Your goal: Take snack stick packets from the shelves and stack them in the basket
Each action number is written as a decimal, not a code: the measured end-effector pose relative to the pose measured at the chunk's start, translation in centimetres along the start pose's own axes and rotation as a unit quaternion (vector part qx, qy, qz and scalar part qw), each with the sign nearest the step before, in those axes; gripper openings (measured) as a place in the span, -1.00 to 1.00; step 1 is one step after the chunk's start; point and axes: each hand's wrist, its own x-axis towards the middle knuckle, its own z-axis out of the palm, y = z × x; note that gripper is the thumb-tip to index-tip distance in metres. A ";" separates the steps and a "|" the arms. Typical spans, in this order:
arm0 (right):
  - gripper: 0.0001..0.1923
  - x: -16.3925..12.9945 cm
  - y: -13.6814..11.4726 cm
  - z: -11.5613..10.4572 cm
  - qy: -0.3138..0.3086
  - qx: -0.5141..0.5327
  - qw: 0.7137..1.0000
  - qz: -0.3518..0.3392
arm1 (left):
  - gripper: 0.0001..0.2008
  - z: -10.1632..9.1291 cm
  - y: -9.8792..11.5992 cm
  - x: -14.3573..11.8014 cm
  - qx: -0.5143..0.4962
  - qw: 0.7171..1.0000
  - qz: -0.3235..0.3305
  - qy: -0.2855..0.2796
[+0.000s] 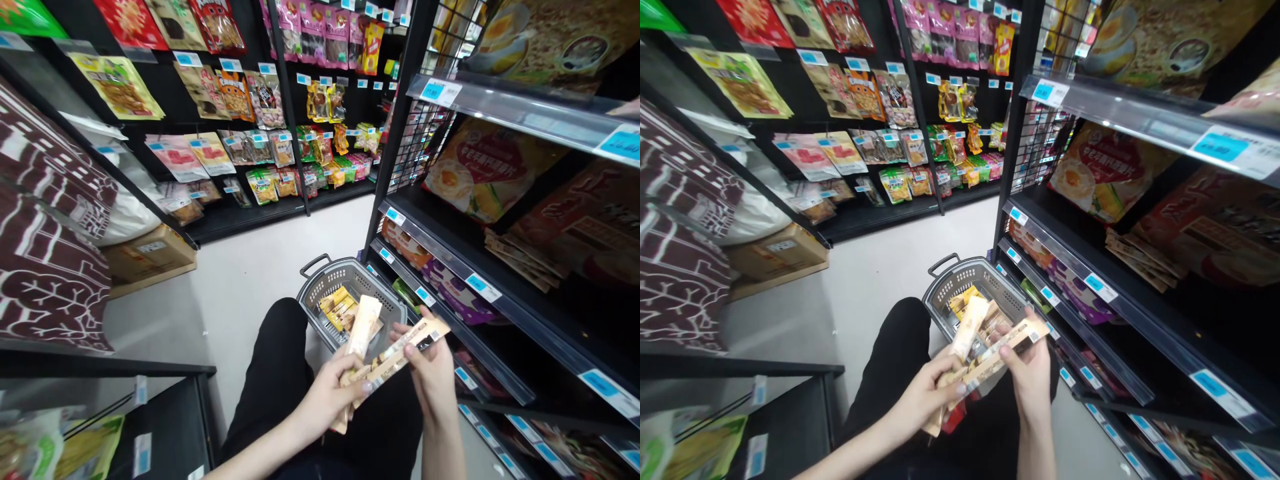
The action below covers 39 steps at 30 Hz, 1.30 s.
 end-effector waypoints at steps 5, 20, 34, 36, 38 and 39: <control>-0.53 -1.6 1.7 1.2 -0.040 -0.059 0.995 0.076 | -0.75 -0.1 0.9 0.3 0.094 0.991 0.085 0.036; -0.74 3.3 -1.5 -2.6 0.179 -0.009 0.983 -0.047 | -0.76 0.2 0.7 -0.4 0.175 0.982 0.067 0.017; -0.76 2.1 -1.0 0.0 -0.037 0.131 0.986 -0.093 | -0.56 0.8 -1.1 -0.1 -0.191 0.939 -0.167 -0.231; -0.79 1.9 -1.0 0.3 -0.005 0.092 0.993 -0.070 | -0.58 0.9 -1.0 -0.1 -0.161 0.952 -0.145 -0.215; -0.70 1.5 -1.0 0.4 0.046 0.041 0.996 -0.058 | -0.60 0.8 -0.6 -0.1 -0.115 0.971 -0.111 -0.175; -0.62 1.2 -1.0 0.4 0.065 0.017 0.996 -0.060 | -0.60 0.7 -0.4 -0.1 -0.085 0.980 -0.094 -0.152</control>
